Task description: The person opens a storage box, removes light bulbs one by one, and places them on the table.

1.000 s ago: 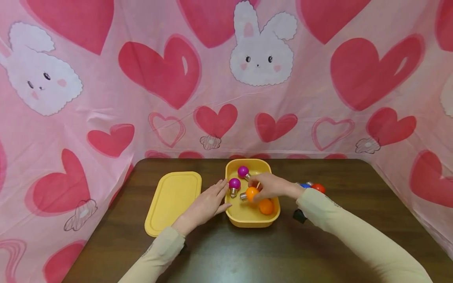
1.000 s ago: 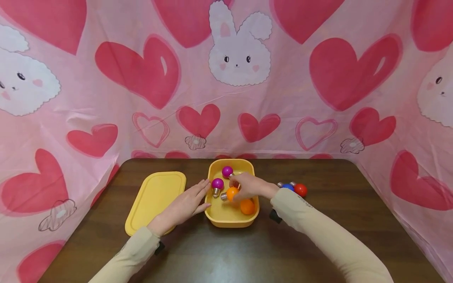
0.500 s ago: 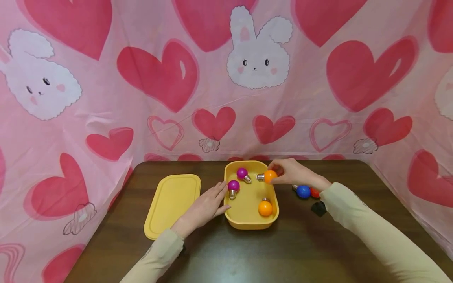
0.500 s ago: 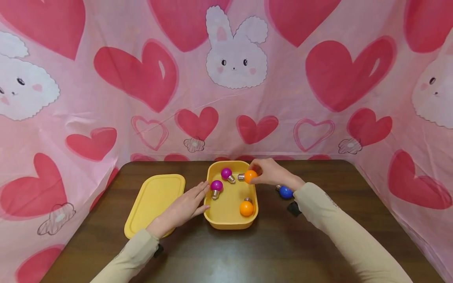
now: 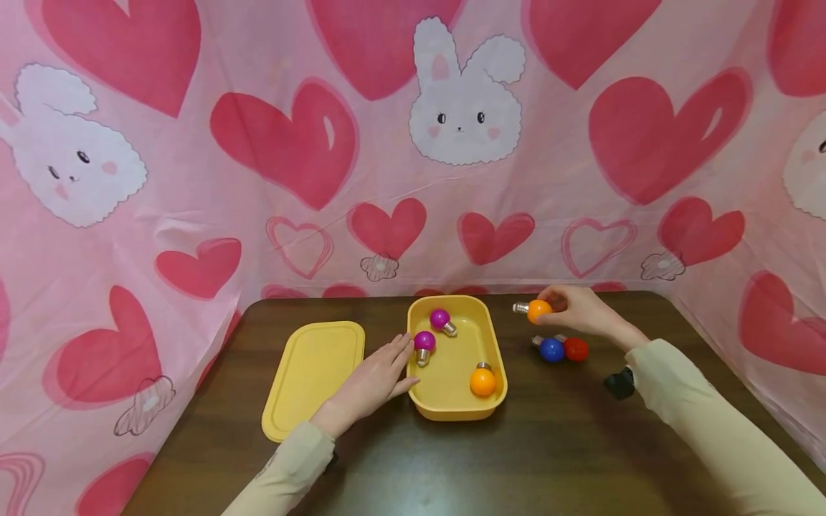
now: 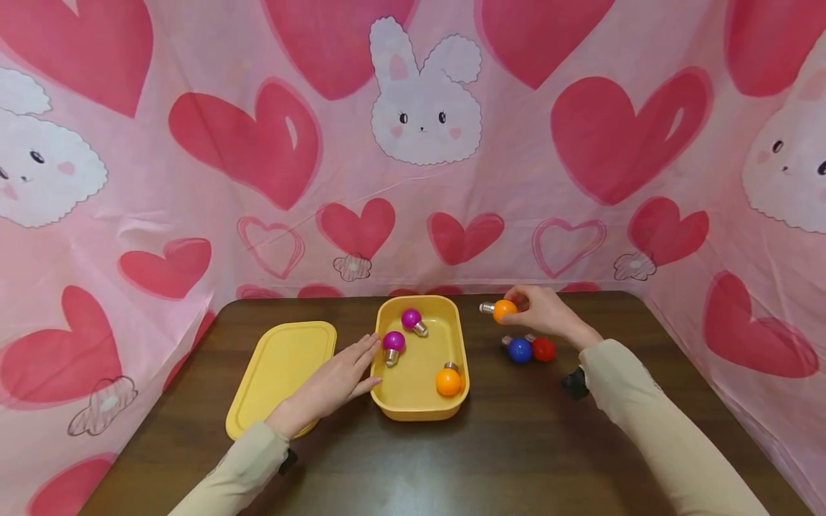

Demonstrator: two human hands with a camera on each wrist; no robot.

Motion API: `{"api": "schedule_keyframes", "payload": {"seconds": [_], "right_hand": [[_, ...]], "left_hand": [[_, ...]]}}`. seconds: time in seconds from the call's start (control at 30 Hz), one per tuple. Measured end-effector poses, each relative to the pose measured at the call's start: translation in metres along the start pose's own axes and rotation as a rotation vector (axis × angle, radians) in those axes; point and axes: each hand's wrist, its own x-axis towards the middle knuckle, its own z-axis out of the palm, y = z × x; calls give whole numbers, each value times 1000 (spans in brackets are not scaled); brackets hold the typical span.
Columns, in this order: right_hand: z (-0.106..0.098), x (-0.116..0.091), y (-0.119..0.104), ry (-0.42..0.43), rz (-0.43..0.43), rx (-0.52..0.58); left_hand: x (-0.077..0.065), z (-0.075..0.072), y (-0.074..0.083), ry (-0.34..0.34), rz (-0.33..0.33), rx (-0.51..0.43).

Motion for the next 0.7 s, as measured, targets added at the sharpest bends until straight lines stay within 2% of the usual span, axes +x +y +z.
{"api": "schedule_keyframes", "payload": {"seconds": [0.3,0.47,0.7], "right_hand": [[-11,-15,35,75,69,-70],[-14,-21,48,77,131,-96],[-15,-31,66,72,183,-93]], "left_hand": [[-1,1,0,28,22,10],[-1,3,-1,28,13,25],[0,3,-2,43,35,23]]}}
